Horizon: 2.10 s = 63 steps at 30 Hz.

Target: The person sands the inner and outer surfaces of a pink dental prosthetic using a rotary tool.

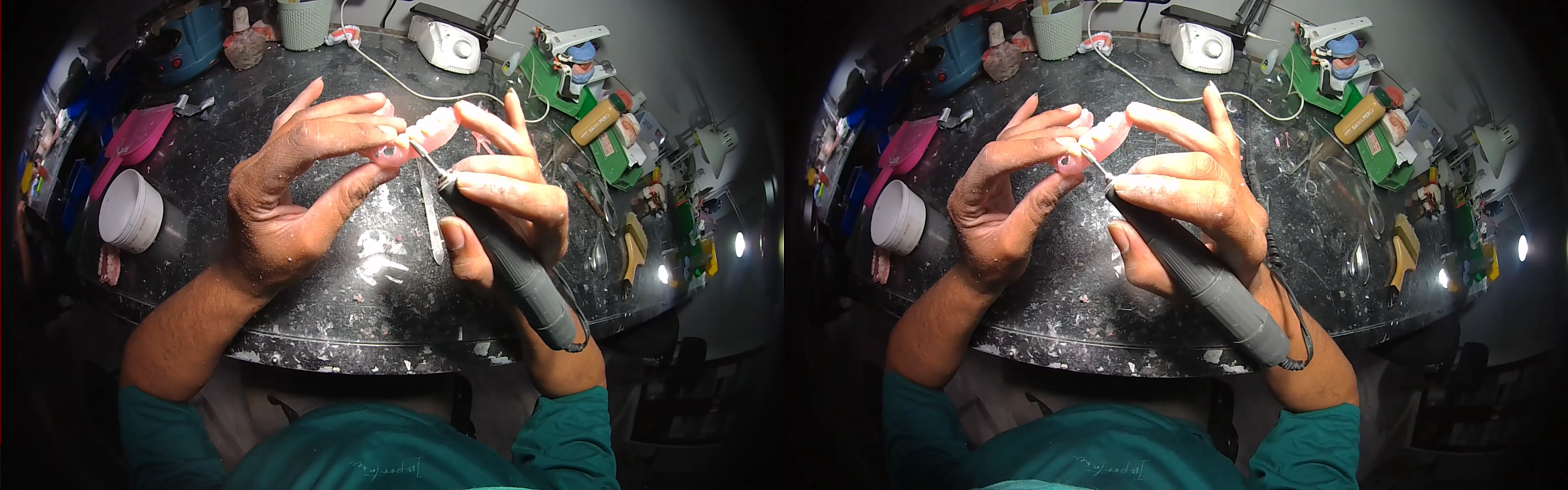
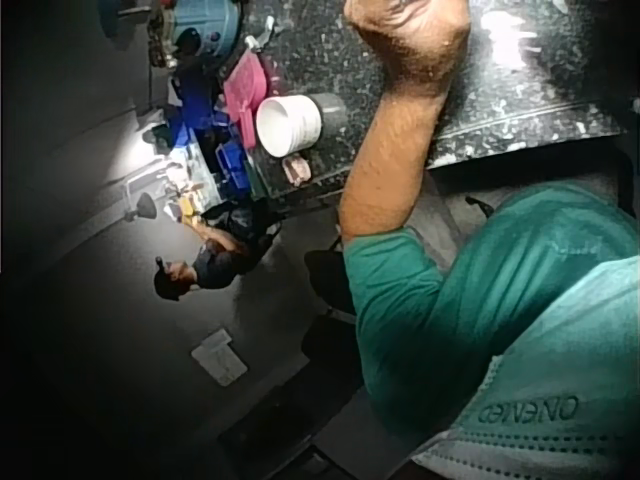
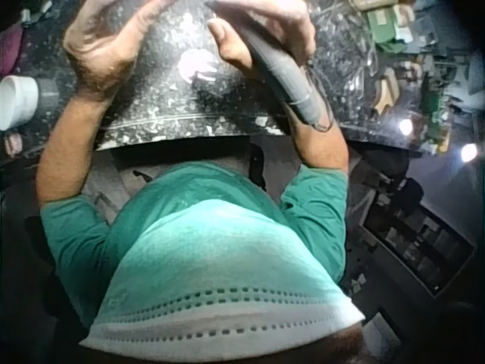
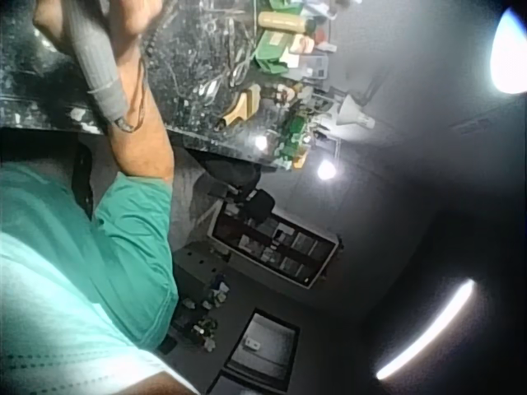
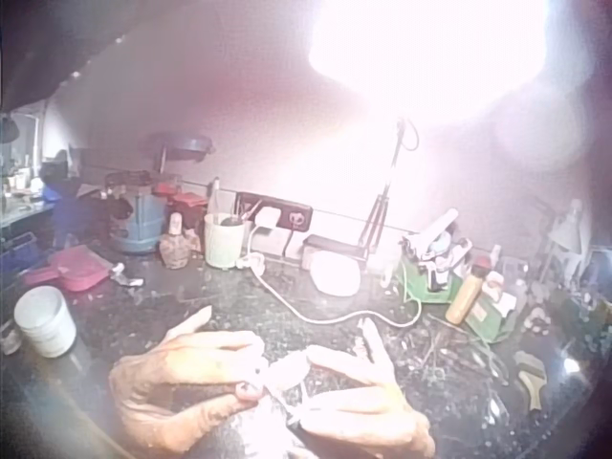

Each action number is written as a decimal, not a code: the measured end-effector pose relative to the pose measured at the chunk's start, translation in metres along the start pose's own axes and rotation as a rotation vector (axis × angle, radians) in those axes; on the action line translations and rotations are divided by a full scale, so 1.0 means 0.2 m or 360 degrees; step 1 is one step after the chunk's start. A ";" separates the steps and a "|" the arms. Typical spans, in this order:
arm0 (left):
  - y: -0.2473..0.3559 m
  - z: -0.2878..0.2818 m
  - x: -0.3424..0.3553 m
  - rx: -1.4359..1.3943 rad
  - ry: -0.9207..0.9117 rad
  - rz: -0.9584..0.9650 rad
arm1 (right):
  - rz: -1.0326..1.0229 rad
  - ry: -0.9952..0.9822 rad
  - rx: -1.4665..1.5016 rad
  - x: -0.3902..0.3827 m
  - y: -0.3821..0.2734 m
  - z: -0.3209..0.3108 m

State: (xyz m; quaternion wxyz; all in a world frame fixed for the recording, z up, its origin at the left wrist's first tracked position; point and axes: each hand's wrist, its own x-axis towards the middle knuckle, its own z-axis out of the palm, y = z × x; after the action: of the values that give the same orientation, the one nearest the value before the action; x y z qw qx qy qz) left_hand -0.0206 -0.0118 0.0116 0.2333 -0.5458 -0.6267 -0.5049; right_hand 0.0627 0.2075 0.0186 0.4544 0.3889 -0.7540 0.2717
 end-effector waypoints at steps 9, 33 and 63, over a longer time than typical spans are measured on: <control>0.01 0.00 0.00 -0.0025 0.0008 -0.0041 | 0.0001 0.0025 -0.0014 0.00 0.00 0.01; 0.00 -0.01 -0.01 -0.0022 -0.0005 -0.0026 | 0.0000 -0.0008 0.0041 0.00 -0.01 0.02; 0.00 -0.02 0.00 0.0088 -0.0025 0.0090 | 0.0038 0.0012 0.0091 0.01 0.00 0.00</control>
State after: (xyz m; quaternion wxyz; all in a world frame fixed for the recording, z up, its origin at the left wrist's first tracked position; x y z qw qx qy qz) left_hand -0.0223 -0.0144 0.0130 0.2574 -0.5606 -0.6266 -0.4763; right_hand 0.0631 0.2065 0.0207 0.4427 0.3916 -0.7488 0.3001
